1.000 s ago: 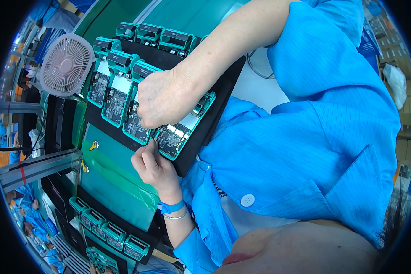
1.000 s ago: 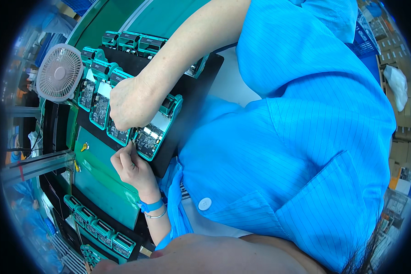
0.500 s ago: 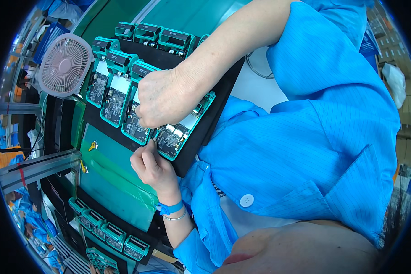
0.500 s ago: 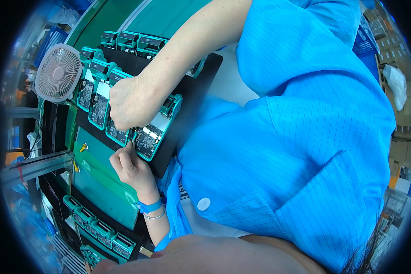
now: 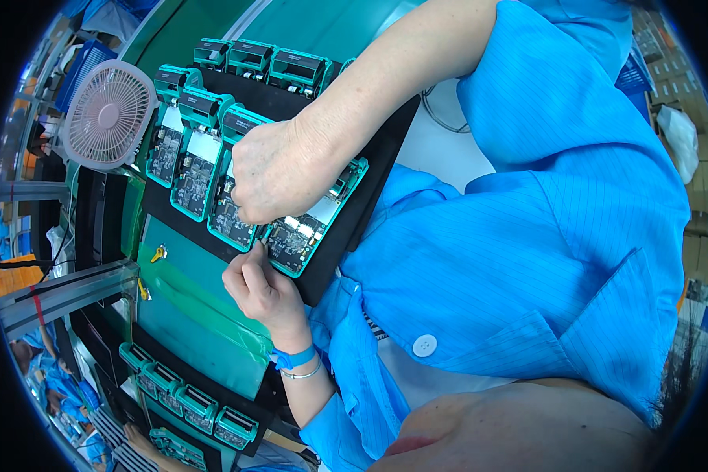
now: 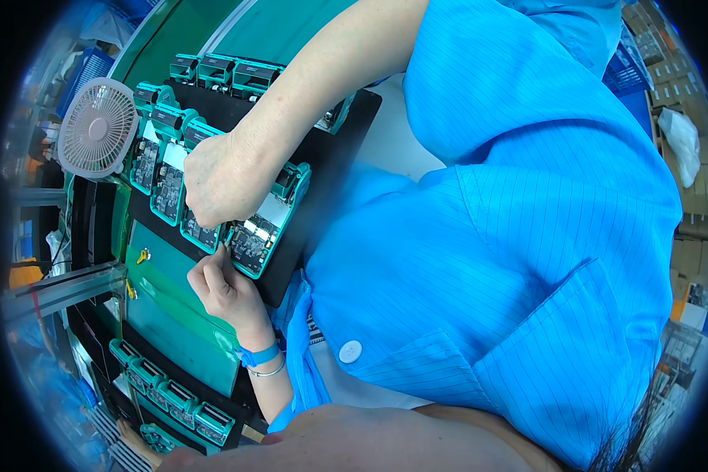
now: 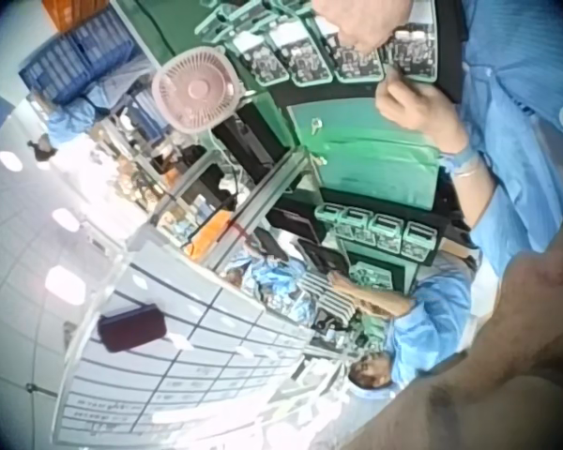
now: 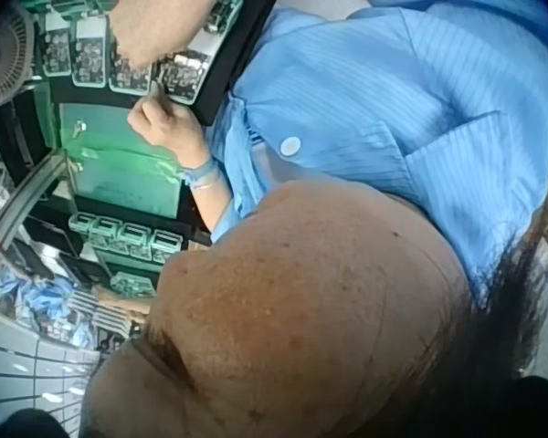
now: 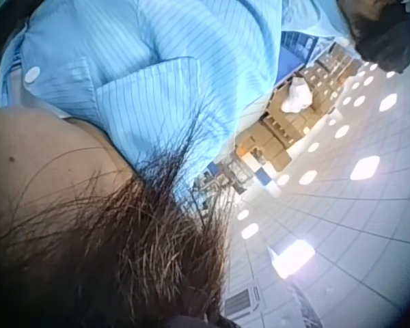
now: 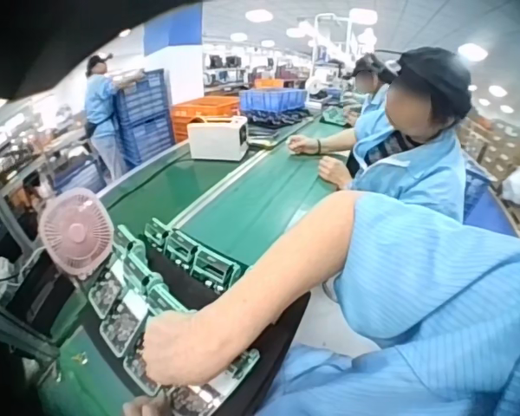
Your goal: Assembling printed circuit boards into plastic device housings on an assembly line.
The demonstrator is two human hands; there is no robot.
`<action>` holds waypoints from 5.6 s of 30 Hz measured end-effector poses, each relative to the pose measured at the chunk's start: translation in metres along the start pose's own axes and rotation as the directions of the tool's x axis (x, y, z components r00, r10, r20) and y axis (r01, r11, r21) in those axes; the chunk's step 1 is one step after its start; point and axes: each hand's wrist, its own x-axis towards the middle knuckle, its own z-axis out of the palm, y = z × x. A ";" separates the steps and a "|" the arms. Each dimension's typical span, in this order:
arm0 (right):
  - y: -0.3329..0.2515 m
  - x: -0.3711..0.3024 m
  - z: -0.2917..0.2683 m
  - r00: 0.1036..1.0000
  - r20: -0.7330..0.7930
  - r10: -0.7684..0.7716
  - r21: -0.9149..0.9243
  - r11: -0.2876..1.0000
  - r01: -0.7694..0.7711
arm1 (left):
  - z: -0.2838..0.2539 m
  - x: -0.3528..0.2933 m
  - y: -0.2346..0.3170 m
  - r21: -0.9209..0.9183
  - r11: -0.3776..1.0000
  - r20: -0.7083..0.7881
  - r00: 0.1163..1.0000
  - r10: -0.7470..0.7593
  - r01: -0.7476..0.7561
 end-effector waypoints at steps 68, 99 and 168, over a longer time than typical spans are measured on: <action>-0.028 -0.187 0.080 0.727 0.254 0.638 0.963 -0.092 -0.255 | -0.037 0.023 -0.077 -0.336 0.724 0.302 0.797 -0.523 0.602; -0.025 -0.156 0.091 0.738 0.374 0.562 0.911 -0.373 -0.177 | -0.042 0.034 -0.010 0.108 0.994 0.185 0.982 -0.023 0.003; -0.002 -0.031 -0.018 0.977 -0.059 0.205 0.020 0.979 -0.205 | -0.011 0.004 -0.014 -0.009 0.982 0.062 0.980 0.188 -0.188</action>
